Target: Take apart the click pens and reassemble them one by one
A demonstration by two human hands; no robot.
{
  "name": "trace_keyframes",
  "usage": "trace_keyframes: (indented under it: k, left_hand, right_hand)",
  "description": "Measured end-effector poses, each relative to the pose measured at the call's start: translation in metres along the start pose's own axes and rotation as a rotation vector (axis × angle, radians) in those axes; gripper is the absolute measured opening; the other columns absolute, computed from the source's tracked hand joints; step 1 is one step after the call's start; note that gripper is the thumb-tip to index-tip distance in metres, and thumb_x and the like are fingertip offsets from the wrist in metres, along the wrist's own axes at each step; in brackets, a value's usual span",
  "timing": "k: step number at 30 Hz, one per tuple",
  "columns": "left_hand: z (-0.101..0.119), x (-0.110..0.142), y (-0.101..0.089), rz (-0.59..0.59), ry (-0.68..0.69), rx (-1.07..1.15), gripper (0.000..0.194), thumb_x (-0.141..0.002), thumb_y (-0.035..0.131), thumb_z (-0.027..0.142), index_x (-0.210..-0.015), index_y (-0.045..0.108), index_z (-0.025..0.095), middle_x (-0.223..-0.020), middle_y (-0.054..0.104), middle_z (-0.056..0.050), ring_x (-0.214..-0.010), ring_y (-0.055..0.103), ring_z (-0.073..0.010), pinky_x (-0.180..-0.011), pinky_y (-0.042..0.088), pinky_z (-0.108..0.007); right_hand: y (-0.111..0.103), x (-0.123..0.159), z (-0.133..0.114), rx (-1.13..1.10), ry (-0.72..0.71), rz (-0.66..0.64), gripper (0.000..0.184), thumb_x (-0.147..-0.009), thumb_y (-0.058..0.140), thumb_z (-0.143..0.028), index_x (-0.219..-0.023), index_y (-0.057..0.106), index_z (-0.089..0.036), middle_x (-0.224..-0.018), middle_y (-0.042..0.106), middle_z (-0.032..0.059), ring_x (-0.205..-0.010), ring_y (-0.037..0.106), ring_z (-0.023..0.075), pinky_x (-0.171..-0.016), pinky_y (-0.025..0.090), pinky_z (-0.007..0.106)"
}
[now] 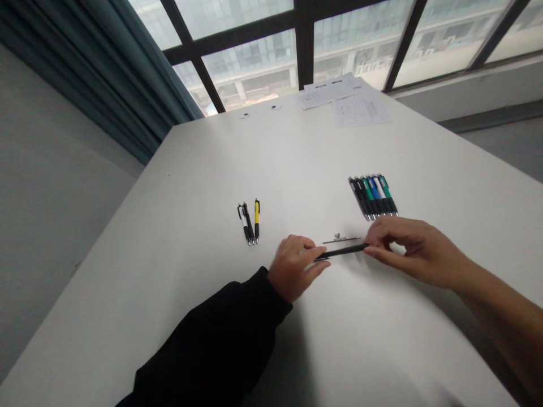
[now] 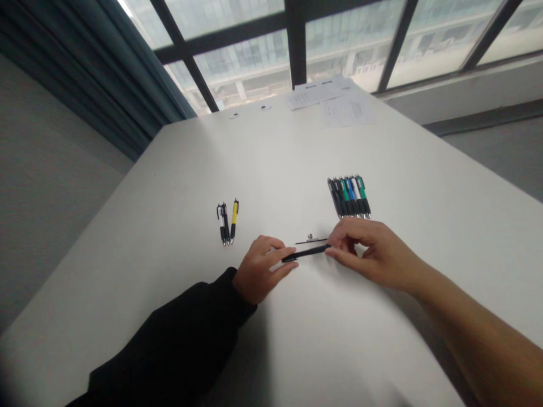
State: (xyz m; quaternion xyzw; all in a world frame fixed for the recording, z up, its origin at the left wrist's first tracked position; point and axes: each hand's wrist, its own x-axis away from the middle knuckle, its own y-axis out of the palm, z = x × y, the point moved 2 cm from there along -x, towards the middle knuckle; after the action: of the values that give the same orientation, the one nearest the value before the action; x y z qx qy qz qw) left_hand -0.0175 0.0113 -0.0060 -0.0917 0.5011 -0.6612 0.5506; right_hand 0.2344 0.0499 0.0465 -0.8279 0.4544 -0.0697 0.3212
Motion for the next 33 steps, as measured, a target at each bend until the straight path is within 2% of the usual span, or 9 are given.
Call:
trace_keyframes:
  k: [2, 4, 8, 12, 15, 20, 25, 29, 33]
  left_hand:
    - [0.002, -0.001, -0.001, -0.008, 0.006, 0.048, 0.016, -0.090, 0.071, 0.030, -0.103, 0.075, 0.021, -0.091, 0.070, -0.007, -0.088, 0.062, -0.0214, -0.081, 0.051, -0.038]
    - [0.002, -0.003, -0.003, 0.039, -0.039, 0.175, 0.014, -0.092, 0.068, 0.027, -0.103, 0.073, 0.019, -0.091, 0.069, -0.007, -0.086, 0.063, -0.0190, -0.079, 0.052, -0.034]
    - [-0.002, -0.006, -0.010, 0.107, -0.200, 0.392, 0.016, -0.095, 0.060, 0.027, -0.098, 0.071, 0.017, -0.090, 0.067, -0.006, -0.077, 0.061, -0.0149, -0.073, 0.052, -0.029]
    - [-0.007, -0.005, -0.010, 0.095, -0.381, 0.550, 0.028, -0.101, 0.050, 0.036, -0.105, 0.069, 0.015, -0.095, 0.072, -0.008, -0.085, 0.066, -0.0168, -0.078, 0.053, -0.030]
    - [-0.011, -0.003, -0.006, 0.086, -0.460, 0.653, 0.033, -0.100, 0.051, 0.041, -0.113, 0.067, 0.014, -0.098, 0.074, -0.009, -0.086, 0.068, -0.0174, -0.080, 0.054, -0.031]
    - [-0.012, -0.003, -0.005, 0.100, -0.470, 0.691, 0.034, -0.099, 0.052, 0.037, -0.122, 0.064, 0.014, -0.098, 0.073, -0.008, -0.080, 0.065, -0.0150, -0.076, 0.053, -0.029]
    - [-0.011, -0.004, -0.007, 0.074, -0.497, 0.663, 0.028, -0.096, 0.052, 0.032, -0.109, 0.068, 0.014, -0.090, 0.071, -0.006, -0.079, 0.062, -0.0152, -0.074, 0.051, -0.028]
    - [-0.012, -0.004, -0.008, 0.050, -0.496, 0.626, 0.025, -0.093, 0.054, 0.032, -0.102, 0.070, 0.014, -0.086, 0.070, -0.006, -0.078, 0.063, -0.0164, -0.074, 0.050, -0.029]
    - [-0.012, -0.005, -0.008, 0.041, -0.484, 0.604, 0.023, -0.090, 0.055, 0.030, -0.096, 0.071, 0.015, -0.084, 0.069, -0.005, -0.076, 0.062, -0.0163, -0.073, 0.048, -0.029]
  right_hand:
    - [0.003, 0.000, -0.003, -0.030, -0.017, 0.034, 0.012, -0.090, 0.069, -0.036, -0.087, 0.069, -0.025, -0.081, 0.067, 0.0049, -0.067, 0.060, 0.0185, -0.061, 0.048, 0.033]
    - [0.004, 0.000, 0.002, 0.008, 0.010, 0.053, 0.016, -0.088, 0.071, -0.041, -0.094, 0.071, -0.025, -0.084, 0.068, 0.0061, -0.068, 0.060, 0.0191, -0.060, 0.048, 0.033]
    - [0.005, -0.003, 0.025, 0.278, 0.060, 0.028, 0.025, -0.089, 0.069, -0.042, -0.102, 0.073, -0.021, -0.096, 0.068, 0.0105, -0.068, 0.061, 0.0196, -0.063, 0.049, 0.036]
    - [0.012, -0.005, 0.035, 0.360, 0.009, -0.065, 0.020, -0.097, 0.057, -0.033, -0.096, 0.074, -0.021, -0.098, 0.067, 0.0115, -0.079, 0.063, 0.0227, -0.073, 0.050, 0.039]
    - [0.015, -0.007, 0.031, 0.328, -0.003, -0.077, 0.022, -0.098, 0.052, -0.029, -0.090, 0.071, -0.020, -0.095, 0.067, 0.0112, -0.082, 0.063, 0.0235, -0.074, 0.049, 0.037]
    - [0.009, -0.005, 0.027, 0.204, 0.058, -0.074, 0.018, -0.097, 0.055, -0.034, -0.091, 0.065, -0.021, -0.084, 0.066, 0.0069, -0.070, 0.059, 0.0194, -0.065, 0.046, 0.033]
    - [-0.001, -0.002, 0.027, -0.170, 0.219, 0.125, 0.027, -0.091, 0.067, -0.047, -0.089, 0.066, -0.020, -0.068, 0.064, 0.0018, -0.060, 0.059, 0.0153, -0.056, 0.045, 0.028]
    - [-0.007, -0.001, 0.026, -0.385, 0.199, 0.282, 0.023, -0.082, 0.079, -0.038, -0.078, 0.067, -0.020, -0.067, 0.064, 0.0014, -0.056, 0.057, 0.0123, -0.054, 0.046, 0.027]
    - [-0.011, 0.002, 0.037, -0.515, 0.162, 0.379, 0.015, -0.080, 0.082, -0.032, -0.084, 0.071, -0.022, -0.069, 0.063, 0.0000, -0.058, 0.055, 0.0119, -0.053, 0.043, 0.026]
